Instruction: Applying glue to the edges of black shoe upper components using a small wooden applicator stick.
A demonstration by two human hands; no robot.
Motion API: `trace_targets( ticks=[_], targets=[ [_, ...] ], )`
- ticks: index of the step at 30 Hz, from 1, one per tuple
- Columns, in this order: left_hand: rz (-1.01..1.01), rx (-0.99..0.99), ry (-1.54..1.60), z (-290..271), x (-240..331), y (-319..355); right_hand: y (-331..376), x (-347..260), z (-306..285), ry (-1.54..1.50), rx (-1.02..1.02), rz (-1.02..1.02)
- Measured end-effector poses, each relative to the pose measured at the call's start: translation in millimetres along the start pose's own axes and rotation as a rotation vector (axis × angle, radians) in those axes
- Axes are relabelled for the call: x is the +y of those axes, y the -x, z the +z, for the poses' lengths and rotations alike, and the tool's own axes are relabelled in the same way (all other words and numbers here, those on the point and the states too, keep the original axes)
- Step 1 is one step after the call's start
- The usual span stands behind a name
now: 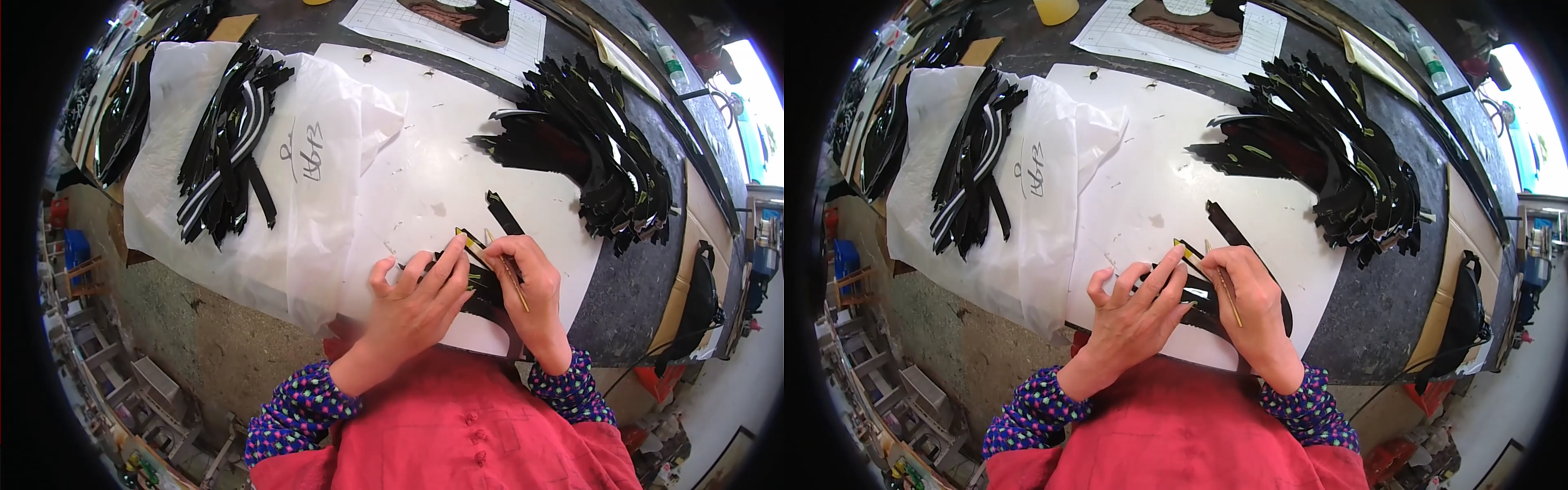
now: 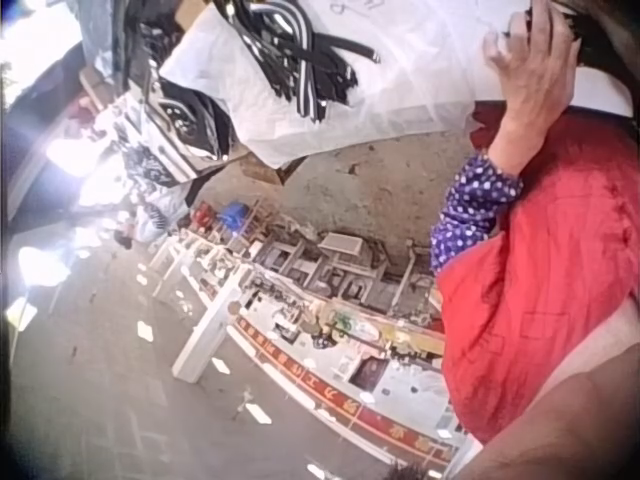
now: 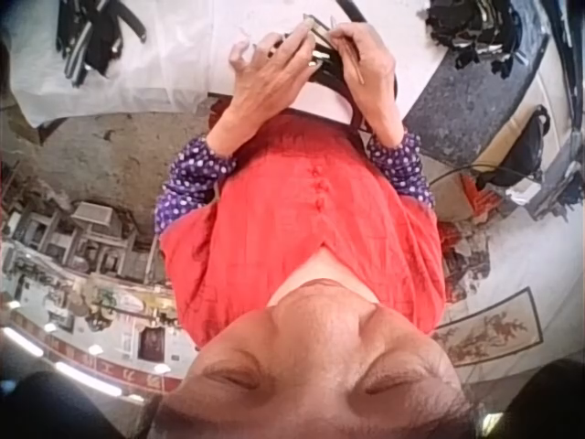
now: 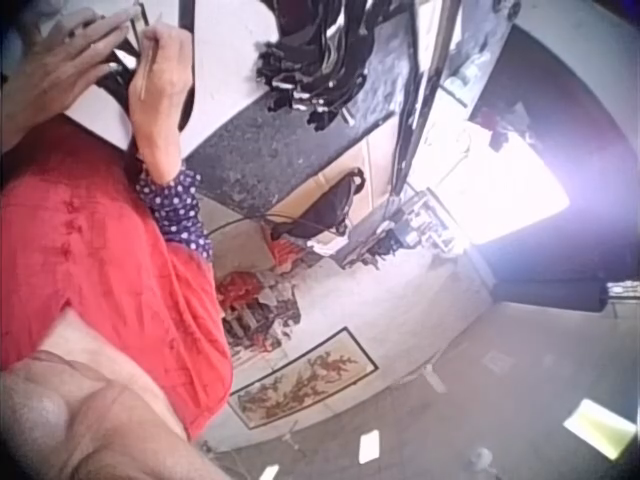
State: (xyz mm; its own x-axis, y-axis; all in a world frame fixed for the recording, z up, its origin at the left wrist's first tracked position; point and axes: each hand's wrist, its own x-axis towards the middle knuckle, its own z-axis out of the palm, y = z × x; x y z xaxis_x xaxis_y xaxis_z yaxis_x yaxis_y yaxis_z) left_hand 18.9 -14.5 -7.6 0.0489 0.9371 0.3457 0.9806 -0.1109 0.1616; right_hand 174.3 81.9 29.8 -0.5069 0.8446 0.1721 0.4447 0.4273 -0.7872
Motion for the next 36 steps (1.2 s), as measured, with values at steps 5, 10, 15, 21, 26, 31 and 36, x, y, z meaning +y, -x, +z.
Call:
trace_targets(
  ticks=[5,10,15,21,26,31,36],
  targets=[
    [-0.008,-0.001,0.013,-0.4,-0.1,-0.8,-0.1,-1.7,0.6,0.018,-0.001,0.003],
    [-0.018,-0.009,0.02,-1.6,-0.3,-0.9,0.1,-1.4,1.6,0.02,0.007,0.017],
    [-0.029,-0.014,0.034,-2.3,0.1,-1.8,-0.3,-3.0,1.6,0.031,0.015,0.025],
    [-0.034,-0.013,0.038,-2.2,0.5,-1.7,2.2,-3.3,1.2,0.002,0.028,0.101],
    [-0.036,-0.009,0.032,-1.2,1.4,-1.2,6.4,-3.9,-1.3,0.069,0.056,0.071],
    [-0.043,-0.013,0.032,-1.5,2.7,-1.6,12.8,-1.8,-2.9,0.037,0.08,0.095],
    [-0.039,-0.034,0.057,-2.2,2.4,-0.8,12.4,-3.1,-0.7,-0.001,0.091,0.132]
  ],
)
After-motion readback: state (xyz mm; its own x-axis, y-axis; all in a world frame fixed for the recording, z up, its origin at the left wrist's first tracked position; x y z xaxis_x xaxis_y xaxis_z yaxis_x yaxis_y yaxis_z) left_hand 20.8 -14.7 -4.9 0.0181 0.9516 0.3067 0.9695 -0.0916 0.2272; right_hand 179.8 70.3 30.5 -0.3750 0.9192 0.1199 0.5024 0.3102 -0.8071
